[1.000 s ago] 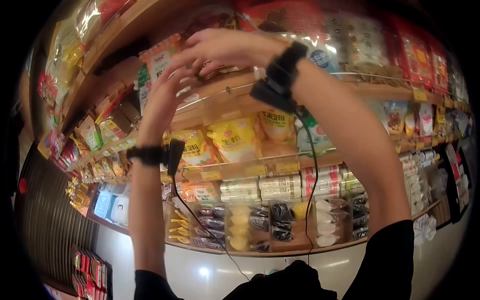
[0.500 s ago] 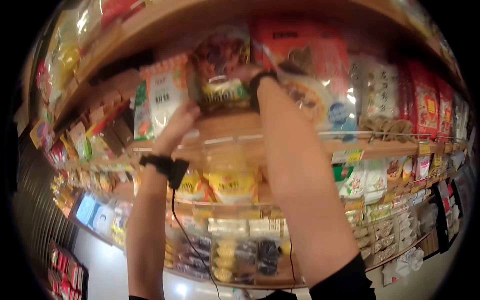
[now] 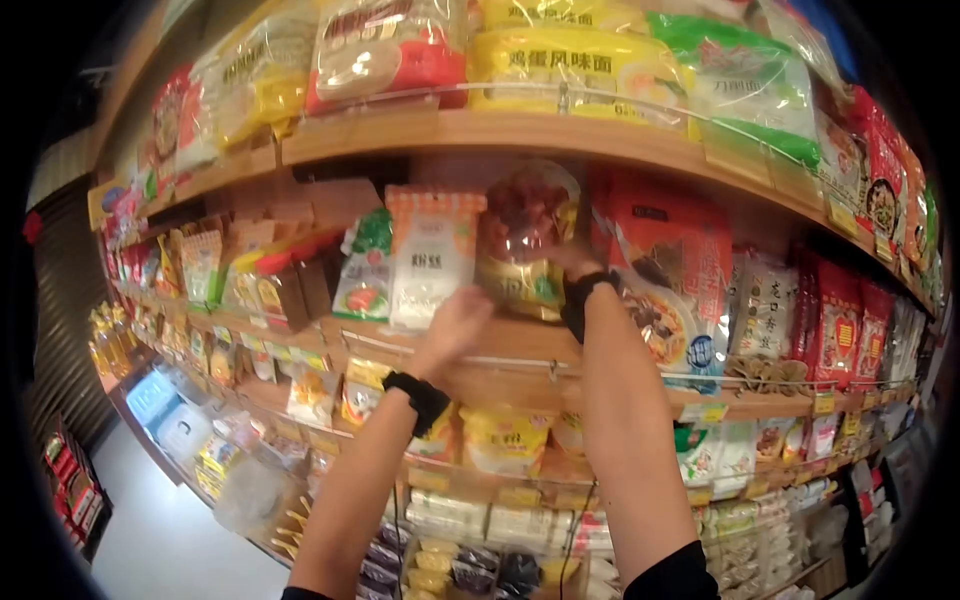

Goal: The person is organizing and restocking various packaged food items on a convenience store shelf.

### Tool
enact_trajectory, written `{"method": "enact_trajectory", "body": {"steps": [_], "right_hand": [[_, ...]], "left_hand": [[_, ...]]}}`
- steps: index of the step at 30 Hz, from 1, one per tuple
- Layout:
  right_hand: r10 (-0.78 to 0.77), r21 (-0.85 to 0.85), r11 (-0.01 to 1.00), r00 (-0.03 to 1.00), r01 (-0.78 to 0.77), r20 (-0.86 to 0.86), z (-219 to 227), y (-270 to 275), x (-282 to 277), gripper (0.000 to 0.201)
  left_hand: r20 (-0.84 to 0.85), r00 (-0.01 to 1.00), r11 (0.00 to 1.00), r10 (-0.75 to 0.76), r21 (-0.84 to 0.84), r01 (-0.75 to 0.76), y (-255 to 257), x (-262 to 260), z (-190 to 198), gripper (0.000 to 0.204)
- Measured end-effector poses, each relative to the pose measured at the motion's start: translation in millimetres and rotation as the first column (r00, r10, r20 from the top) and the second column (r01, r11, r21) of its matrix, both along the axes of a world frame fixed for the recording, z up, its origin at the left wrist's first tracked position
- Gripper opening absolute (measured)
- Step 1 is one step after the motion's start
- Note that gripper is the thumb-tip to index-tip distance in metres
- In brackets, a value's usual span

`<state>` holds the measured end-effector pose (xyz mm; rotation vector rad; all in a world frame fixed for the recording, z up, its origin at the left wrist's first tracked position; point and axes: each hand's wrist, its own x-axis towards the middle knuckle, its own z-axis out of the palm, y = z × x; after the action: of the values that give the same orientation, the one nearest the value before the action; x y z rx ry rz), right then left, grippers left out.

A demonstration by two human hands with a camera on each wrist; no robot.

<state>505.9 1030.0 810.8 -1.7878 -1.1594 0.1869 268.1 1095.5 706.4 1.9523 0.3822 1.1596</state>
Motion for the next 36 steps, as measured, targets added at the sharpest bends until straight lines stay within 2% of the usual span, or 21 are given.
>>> {"method": "enact_trajectory", "body": {"steps": [3,5,7,10,12,15,16,19,20,21,23,25,26,27,29,30,31,32,33,35,36], "right_hand": [[0.009,-0.005,1.0,0.996,-0.008,0.091,14,-28,-35,0.082],[-0.135,-0.227,0.958,0.972,0.178,0.193,34,-38,-47,0.072],[-0.038,0.208,0.978,0.998,0.029,0.041,13,-28,-29,0.059],[-0.069,0.193,0.976,0.981,0.104,-0.179,22,-33,-15,0.05],[0.047,0.151,0.989,0.941,0.004,-0.335,31,-63,-42,0.042],[0.121,0.22,0.975,0.914,-0.036,-0.387,35,-101,-66,0.038],[0.089,0.193,0.981,0.933,-0.021,-0.35,37,-113,-72,0.034],[0.266,0.315,0.936,0.897,-0.154,-0.352,26,-143,-80,0.033],[0.253,0.282,0.944,0.922,-0.17,-0.291,19,-154,-71,0.04],[0.278,0.319,0.931,0.915,-0.18,-0.293,11,-171,-84,0.043],[0.295,0.372,0.905,0.934,-0.207,-0.199,-12,-203,-97,0.047],[0.297,0.395,0.896,0.934,-0.2,-0.2,-40,-241,-138,0.041],[0.33,0.398,0.891,0.913,-0.218,-0.238,-65,-262,-143,0.04],[0.206,0.318,0.941,0.937,-0.111,-0.281,-87,-281,-152,0.043],[0.041,0.21,0.977,0.949,0.027,-0.312,-152,-316,-160,0.048],[0.092,0.235,0.972,0.896,0.014,-0.435,-176,-331,-176,0.049],[-0.023,0.223,0.966,0.898,0.134,-0.44,-207,-340,-187,0.048],[0.094,0.266,0.962,0.849,0.056,-0.52,-217,-345,-207,0.05],[0.099,0.214,0.976,0.816,0.031,-0.569,-239,-355,-214,0.053],[0.125,0.146,0.988,0.775,-0.042,-0.62,-297,-371,-221,0.063],[0.145,0.194,0.981,0.657,0.003,-0.74,-319,-377,-235,0.07]], "left_hand": [[0.035,0.999,1.0,0.009,0.03,-0.01,4,-1,-4,0.05],[0.054,0.996,0.994,0.065,0.089,-0.07,6,0,-3,0.052],[0.068,0.994,0.991,0.082,0.101,-0.088,3,0,-8,0.054],[0.088,0.993,0.994,0.073,0.076,-0.08,-4,-2,-4,0.056],[0.072,0.994,0.994,0.079,0.07,-0.084,-10,-7,2,0.058],[0.136,0.991,0.997,0.015,0.072,-0.025,-11,-5,2,0.061],[0.164,0.985,0.996,-0.055,0.077,0.043,-16,-9,5,0.062],[0.117,0.979,0.983,-0.165,0.095,0.154,-47,-33,18,0.062],[0.124,0.967,0.975,-0.222,0.048,0.217,-59,-38,16,0.062],[0.012,0.982,0.981,-0.189,0.038,0.189,-75,-54,20,0.068],[0.059,0.936,0.927,-0.347,-0.127,0.352,-100,-74,9,0.071],[0.156,0.819,0.785,-0.553,-0.232,0.574,-127,-100,-6,0.076],[0.156,0.8,0.77,-0.579,-0.216,0.6,-139,-112,-17,0.078],[0.155,0.781,0.754,-0.606,-0.203,0.625,-153,-124,-31,0.08],[0.141,0.826,0.805,-0.546,-0.185,0.564,-184,-146,-66,0.077],[0.145,0.826,0.768,-0.544,-0.311,0.56,-199,-156,-81,0.076],[0.145,0.827,0.717,-0.543,-0.433,0.547,-214,-166,-99,0.076],[0.118,0.859,0.738,-0.498,-0.463,0.491,-227,-172,-128,0.076],[0.088,0.888,0.755,-0.452,-0.492,0.433,-237,-178,-159,0.075],[-0.053,0.865,0.69,-0.499,-0.628,0.36,-248,-196,-199,0.06],[-0.008,0.875,0.615,-0.485,-0.714,0.335,-253,-203,-218,0.058]]}}
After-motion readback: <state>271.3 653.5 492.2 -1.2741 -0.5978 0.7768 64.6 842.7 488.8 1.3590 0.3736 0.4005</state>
